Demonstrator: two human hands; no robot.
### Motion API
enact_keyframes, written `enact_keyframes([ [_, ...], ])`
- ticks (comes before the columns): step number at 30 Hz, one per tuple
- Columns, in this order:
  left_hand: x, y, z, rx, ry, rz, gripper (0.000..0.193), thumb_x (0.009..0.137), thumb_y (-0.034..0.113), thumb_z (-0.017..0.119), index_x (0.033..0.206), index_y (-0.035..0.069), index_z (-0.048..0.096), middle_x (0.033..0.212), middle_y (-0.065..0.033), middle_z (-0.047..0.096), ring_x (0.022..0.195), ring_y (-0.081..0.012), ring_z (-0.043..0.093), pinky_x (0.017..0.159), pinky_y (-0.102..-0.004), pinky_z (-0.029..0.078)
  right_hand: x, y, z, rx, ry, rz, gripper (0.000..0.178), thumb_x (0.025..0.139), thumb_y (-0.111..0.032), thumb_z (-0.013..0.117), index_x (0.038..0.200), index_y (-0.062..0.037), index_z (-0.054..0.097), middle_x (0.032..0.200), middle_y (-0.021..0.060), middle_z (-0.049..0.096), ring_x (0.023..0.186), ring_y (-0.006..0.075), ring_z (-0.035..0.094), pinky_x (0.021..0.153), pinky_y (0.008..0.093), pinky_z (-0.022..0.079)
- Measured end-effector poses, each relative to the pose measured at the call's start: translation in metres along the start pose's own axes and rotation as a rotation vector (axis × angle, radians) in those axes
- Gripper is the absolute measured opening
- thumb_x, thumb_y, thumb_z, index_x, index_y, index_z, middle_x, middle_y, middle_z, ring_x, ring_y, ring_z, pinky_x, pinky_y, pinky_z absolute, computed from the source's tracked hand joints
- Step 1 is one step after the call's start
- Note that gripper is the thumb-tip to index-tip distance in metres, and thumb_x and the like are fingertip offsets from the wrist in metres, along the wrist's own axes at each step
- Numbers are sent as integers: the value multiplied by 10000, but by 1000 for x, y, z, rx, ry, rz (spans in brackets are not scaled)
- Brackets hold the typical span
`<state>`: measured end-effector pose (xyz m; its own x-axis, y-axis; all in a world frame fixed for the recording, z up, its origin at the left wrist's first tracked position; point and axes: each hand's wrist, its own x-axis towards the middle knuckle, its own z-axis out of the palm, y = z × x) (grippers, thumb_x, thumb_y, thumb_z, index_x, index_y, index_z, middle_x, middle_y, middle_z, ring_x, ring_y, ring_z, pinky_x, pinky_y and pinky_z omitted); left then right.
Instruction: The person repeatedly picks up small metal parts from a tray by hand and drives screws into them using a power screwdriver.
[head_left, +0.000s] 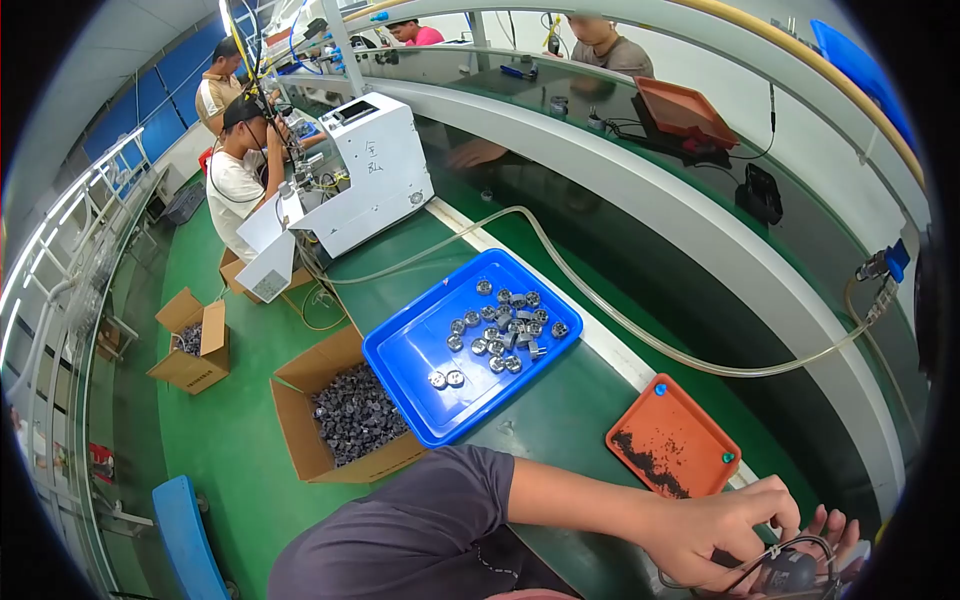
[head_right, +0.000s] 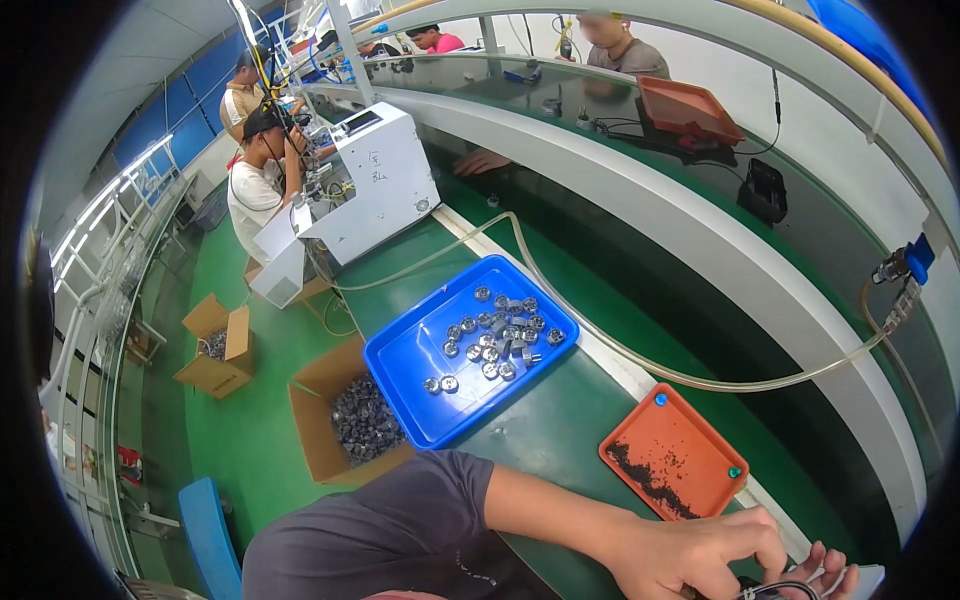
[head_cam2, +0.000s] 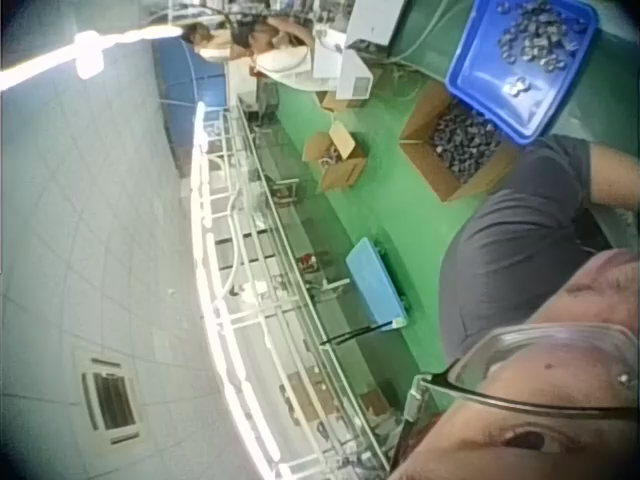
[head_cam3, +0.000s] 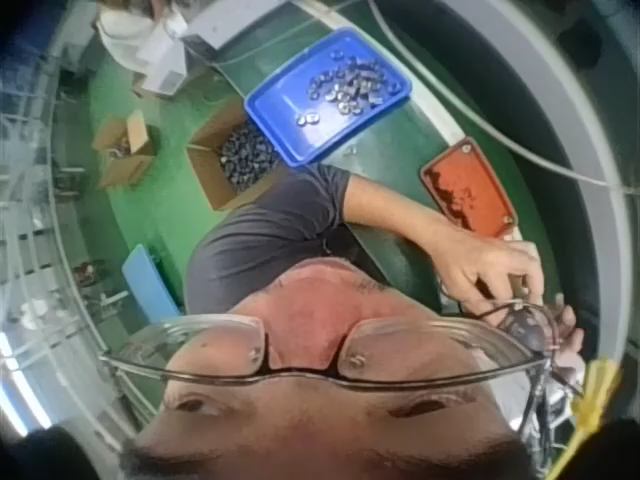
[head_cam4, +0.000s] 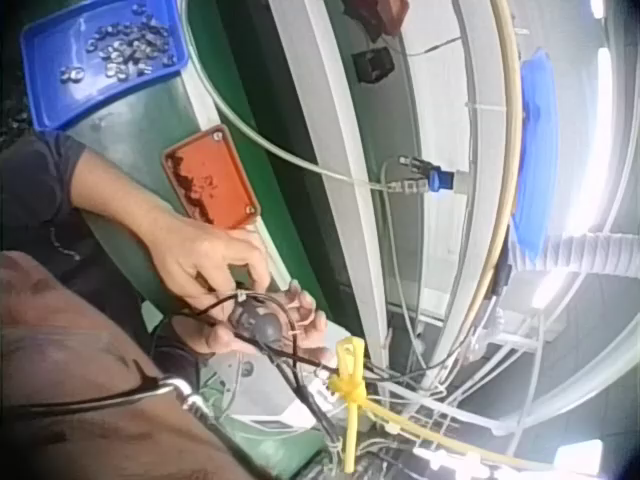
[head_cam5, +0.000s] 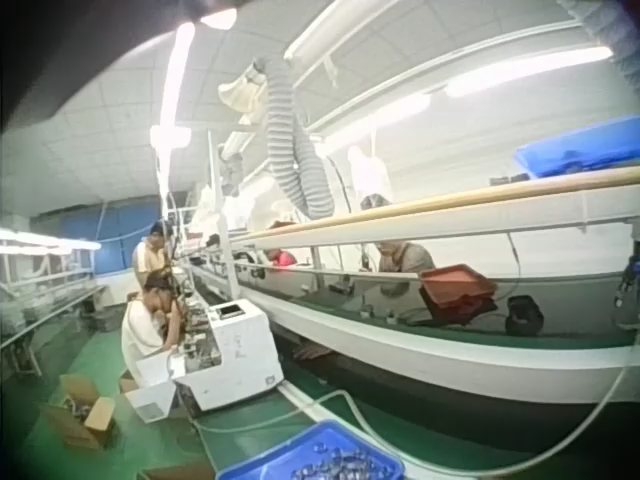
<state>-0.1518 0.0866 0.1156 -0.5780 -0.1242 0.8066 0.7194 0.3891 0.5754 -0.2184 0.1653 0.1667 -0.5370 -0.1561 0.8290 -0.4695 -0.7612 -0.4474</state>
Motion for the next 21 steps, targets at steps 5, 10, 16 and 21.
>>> enact_keyframes([
  [5,0,-7,6,-114,-83,162,323,1033,345,622,1137,95,798,1643,-240,330,1442,-418,357,1135,-551,278,2,-4,6,1,81,263,834,917,-411,744,1565,-102,320,1422,165,528,1282,346,538,1116,464,445],
  [10,3,0,6,-279,-186,161,323,1014,236,595,1258,86,744,1679,-261,225,1506,-459,254,1199,-572,192,29,76,-215,-21,148,476,798,1002,-398,642,1639,-125,247,1510,152,503,1419,347,478,1203,476,394],
  [16,1,-5,4,-373,-293,25,356,966,85,593,1306,56,695,1668,-284,220,1535,-465,193,1221,-557,151,20,50,-106,-166,156,339,762,1025,-405,579,1647,-180,202,1542,160,472,1395,385,495,1152,494,440],
  [21,-1,-1,5,-465,-347,-44,287,1010,76,581,1271,25,689,1663,-298,211,1537,-433,205,1220,-494,194,18,30,-38,-329,146,184,728,1047,-412,515,1655,-236,157,1574,167,440,1371,423,512,1102,512,487],
])
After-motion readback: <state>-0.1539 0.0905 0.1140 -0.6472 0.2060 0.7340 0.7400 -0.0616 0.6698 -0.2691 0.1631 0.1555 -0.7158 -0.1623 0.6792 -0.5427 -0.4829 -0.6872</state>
